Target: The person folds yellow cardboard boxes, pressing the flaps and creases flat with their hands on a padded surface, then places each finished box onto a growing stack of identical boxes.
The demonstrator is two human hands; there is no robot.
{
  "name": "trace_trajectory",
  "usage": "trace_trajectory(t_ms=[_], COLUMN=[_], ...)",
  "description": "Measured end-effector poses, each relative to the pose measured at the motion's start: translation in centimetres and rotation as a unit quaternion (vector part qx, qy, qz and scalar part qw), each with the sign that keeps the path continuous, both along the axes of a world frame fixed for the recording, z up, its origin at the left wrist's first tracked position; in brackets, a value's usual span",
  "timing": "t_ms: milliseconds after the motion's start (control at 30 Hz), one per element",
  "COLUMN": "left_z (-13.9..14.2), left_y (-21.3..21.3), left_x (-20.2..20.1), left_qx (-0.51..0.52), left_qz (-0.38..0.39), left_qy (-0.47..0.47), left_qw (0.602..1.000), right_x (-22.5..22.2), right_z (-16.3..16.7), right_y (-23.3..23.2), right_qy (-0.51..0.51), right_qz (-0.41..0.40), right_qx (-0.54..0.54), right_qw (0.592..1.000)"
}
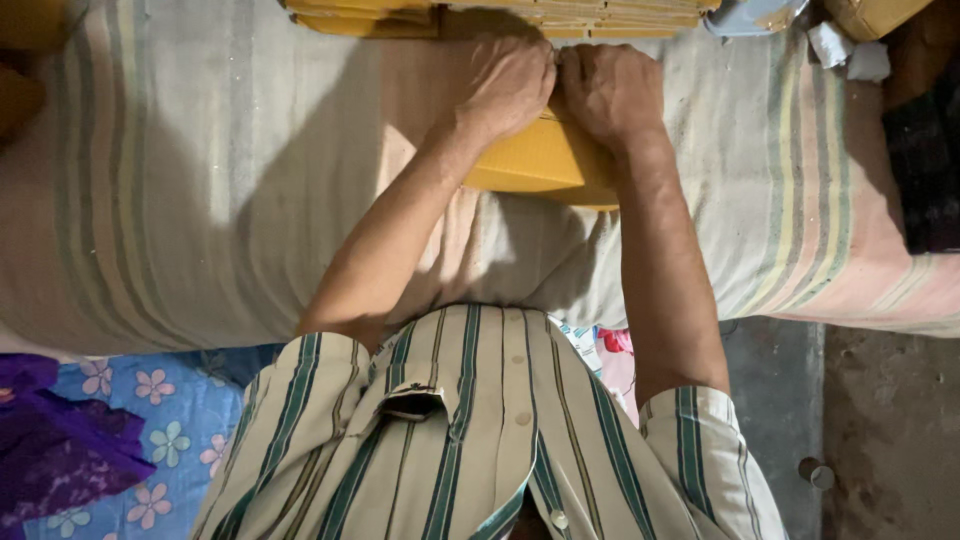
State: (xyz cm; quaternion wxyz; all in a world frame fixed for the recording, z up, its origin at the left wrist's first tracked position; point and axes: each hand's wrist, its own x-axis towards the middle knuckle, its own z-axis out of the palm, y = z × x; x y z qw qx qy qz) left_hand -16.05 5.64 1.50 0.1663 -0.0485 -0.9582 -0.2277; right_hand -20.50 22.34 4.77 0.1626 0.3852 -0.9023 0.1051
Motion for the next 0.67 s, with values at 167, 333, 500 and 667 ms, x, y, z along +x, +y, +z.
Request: trace_trajectory(t_ms=[167, 333, 500, 667], left_z=[0.9, 1.3, 0.9, 1.8], left_y=[-0.1, -0.2, -0.4, -0.7], left_x=[0.4, 0.5, 0.8, 1.1], left_qx=[0.023, 0.044, 0.003, 0.048], left_qz=[0.070, 0.090, -0.010, 0.080], left_qy=[-0.048, -0.164, 0.149, 0.010], left_qw=[0.996, 0.981, 0.989, 0.996], right_x=[-0.5, -0.1, -1.1, -0.9], right_z=[-1.7, -3.6, -3.8, -5.2], right_y=[0.1, 1.6, 1.4, 2.2], right_qy=[0.043, 0.268, 0.161, 0.292], right_qz=[-0.149, -0.160, 0.012, -0.121], right_qx=[0.038, 0.059, 0.066, 0.063], right_qw=[0.987, 0.948, 0.985, 0.947])
